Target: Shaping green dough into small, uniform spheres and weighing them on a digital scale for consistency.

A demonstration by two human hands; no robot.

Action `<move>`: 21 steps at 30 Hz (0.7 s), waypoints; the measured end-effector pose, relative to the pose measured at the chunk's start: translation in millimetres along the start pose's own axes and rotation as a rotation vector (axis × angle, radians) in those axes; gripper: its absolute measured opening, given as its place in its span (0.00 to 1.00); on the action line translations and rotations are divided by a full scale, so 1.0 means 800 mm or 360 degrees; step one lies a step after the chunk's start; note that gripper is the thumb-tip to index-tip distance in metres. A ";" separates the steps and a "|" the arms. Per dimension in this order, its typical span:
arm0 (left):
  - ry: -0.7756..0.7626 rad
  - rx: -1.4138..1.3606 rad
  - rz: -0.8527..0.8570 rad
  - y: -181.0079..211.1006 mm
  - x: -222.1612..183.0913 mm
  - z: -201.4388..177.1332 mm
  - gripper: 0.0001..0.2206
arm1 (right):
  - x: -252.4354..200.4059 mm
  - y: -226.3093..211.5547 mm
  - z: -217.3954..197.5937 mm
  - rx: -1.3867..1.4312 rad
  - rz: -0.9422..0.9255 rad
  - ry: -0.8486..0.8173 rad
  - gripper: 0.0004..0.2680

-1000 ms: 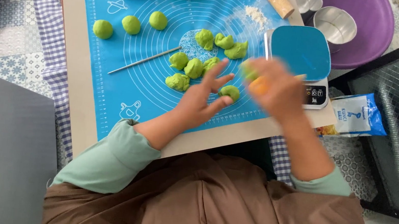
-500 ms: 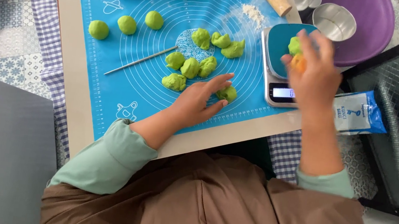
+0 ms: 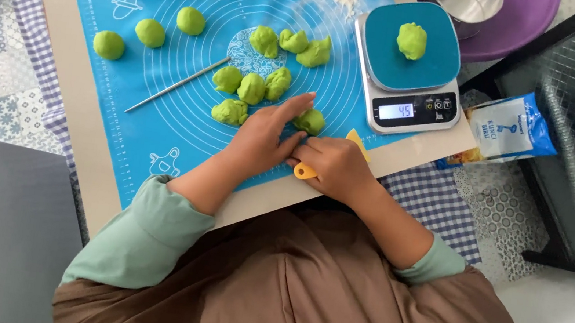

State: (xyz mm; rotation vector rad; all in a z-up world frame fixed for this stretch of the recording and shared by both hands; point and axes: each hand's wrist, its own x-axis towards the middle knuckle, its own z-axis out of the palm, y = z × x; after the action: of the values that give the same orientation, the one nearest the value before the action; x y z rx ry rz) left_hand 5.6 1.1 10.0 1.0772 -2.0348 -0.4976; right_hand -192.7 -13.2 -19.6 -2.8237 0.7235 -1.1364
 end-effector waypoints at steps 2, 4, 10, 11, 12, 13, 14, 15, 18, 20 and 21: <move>-0.0010 -0.0001 -0.0009 0.004 0.001 -0.001 0.30 | 0.003 -0.001 -0.004 0.0010 0.0013 -0.0033 0.08; -0.0019 0.0004 -0.0025 0.005 0.001 -0.003 0.29 | 0.008 -0.002 -0.006 0.0028 0.0022 -0.0065 0.08; -0.0057 0.0019 -0.0076 0.001 0.001 -0.001 0.29 | 0.007 -0.001 -0.009 0.0083 0.0027 -0.0109 0.07; -0.0068 0.0021 -0.0087 0.000 0.001 -0.001 0.29 | 0.006 0.000 -0.008 0.0094 0.0028 -0.0114 0.07; -0.0079 0.0024 -0.0099 0.000 0.001 -0.001 0.30 | 0.006 0.000 -0.006 0.0106 0.0028 -0.0118 0.07; -0.0074 0.0025 -0.0100 -0.002 0.000 0.001 0.30 | 0.003 0.001 -0.007 0.0107 0.0023 -0.0119 0.07; -0.0070 0.0050 -0.0105 -0.003 -0.001 0.002 0.30 | 0.001 0.002 -0.008 0.0185 0.0023 -0.0064 0.07; -0.0063 0.0078 -0.0110 -0.005 -0.002 0.003 0.30 | 0.001 0.003 -0.009 0.0263 0.0019 -0.0008 0.07; -0.0126 0.0002 -0.0171 0.006 0.002 -0.005 0.27 | -0.029 0.052 -0.019 0.1048 0.0143 0.0242 0.18; -0.0123 -0.0019 -0.0186 0.006 0.002 -0.005 0.27 | -0.018 0.096 -0.054 0.1293 0.0259 0.0615 0.20; -0.0133 -0.0042 -0.0191 0.007 0.002 -0.004 0.26 | -0.013 0.118 -0.072 0.1520 0.0390 0.1002 0.24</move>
State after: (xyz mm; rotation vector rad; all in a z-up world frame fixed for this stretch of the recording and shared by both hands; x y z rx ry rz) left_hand 4.9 2.7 16.5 1.1849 -2.0378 -0.6391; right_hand -276.4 -84.1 -0.8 -1.5661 0.3446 -1.7181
